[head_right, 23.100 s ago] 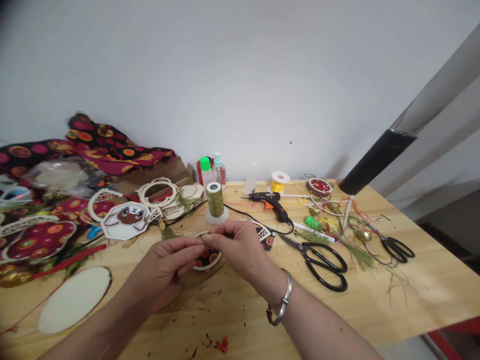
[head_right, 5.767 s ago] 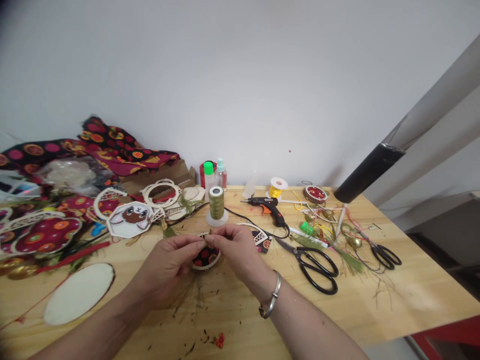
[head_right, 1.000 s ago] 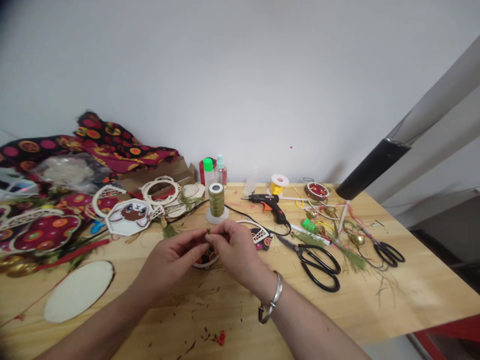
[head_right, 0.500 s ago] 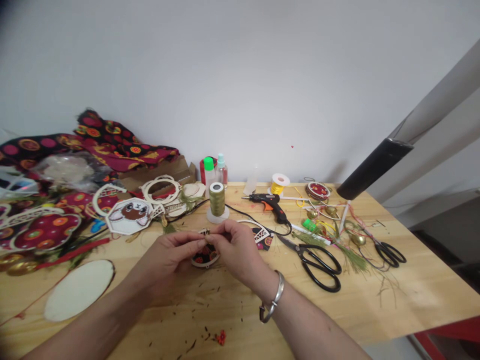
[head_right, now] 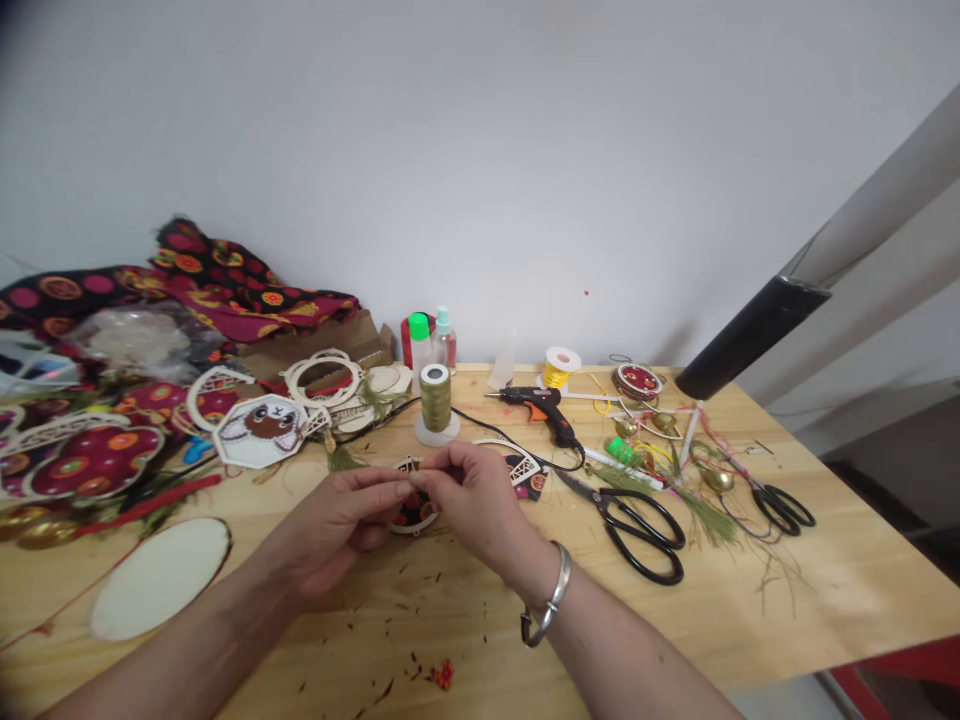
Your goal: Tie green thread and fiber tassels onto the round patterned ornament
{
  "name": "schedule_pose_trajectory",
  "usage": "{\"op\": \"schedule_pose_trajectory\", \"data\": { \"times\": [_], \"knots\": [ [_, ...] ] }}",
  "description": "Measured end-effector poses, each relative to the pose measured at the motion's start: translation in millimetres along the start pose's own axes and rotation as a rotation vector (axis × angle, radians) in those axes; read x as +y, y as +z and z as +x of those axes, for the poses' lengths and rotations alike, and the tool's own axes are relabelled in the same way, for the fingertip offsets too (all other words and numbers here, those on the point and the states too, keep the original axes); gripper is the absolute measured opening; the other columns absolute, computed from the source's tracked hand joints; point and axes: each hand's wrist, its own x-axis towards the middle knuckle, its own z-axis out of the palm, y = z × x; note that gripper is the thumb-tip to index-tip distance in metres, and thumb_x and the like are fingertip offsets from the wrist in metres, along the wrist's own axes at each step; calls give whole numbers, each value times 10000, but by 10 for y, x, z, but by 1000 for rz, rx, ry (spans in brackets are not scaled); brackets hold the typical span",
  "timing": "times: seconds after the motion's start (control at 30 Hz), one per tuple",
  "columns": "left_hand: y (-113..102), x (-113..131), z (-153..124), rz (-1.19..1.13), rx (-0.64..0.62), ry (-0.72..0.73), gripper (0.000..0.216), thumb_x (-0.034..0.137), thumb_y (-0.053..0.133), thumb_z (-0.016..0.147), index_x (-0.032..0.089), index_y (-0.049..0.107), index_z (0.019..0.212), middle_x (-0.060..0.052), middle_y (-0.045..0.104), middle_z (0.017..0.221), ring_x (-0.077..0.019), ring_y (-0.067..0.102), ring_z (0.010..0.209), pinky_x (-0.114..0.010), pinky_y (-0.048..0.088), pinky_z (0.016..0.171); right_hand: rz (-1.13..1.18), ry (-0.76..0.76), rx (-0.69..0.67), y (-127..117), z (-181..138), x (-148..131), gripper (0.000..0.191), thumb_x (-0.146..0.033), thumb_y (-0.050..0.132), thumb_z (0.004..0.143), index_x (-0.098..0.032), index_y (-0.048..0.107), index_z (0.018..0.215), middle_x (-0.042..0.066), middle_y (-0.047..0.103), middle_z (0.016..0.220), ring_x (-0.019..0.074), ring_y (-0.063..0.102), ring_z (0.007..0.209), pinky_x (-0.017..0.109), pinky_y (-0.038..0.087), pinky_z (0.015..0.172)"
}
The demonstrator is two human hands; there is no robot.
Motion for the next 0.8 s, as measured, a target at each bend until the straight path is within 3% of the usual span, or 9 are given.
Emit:
{"op": "schedule_pose_trajectory", "data": {
  "times": [0.53,0.8],
  "knots": [
    [19,1,-11,46,25,45,182,260,733,591,97,709,669,-8,550,540,-45,316,442,-197,113,407,27,35,-19,16,-2,3,137,-241,635,673,-157,566,591,-48,505,481,65,396,436,189,309,406],
    [15,31,-8,-7,35,58,178,274,742,595,106,682,606,58,407,434,-31,225,410,-188,92,388,2,-1,-62,-41,33,31,111,-248,576,757,-151,610,716,-28,575,574,75,470,489,201,402,497]
  ]
}}
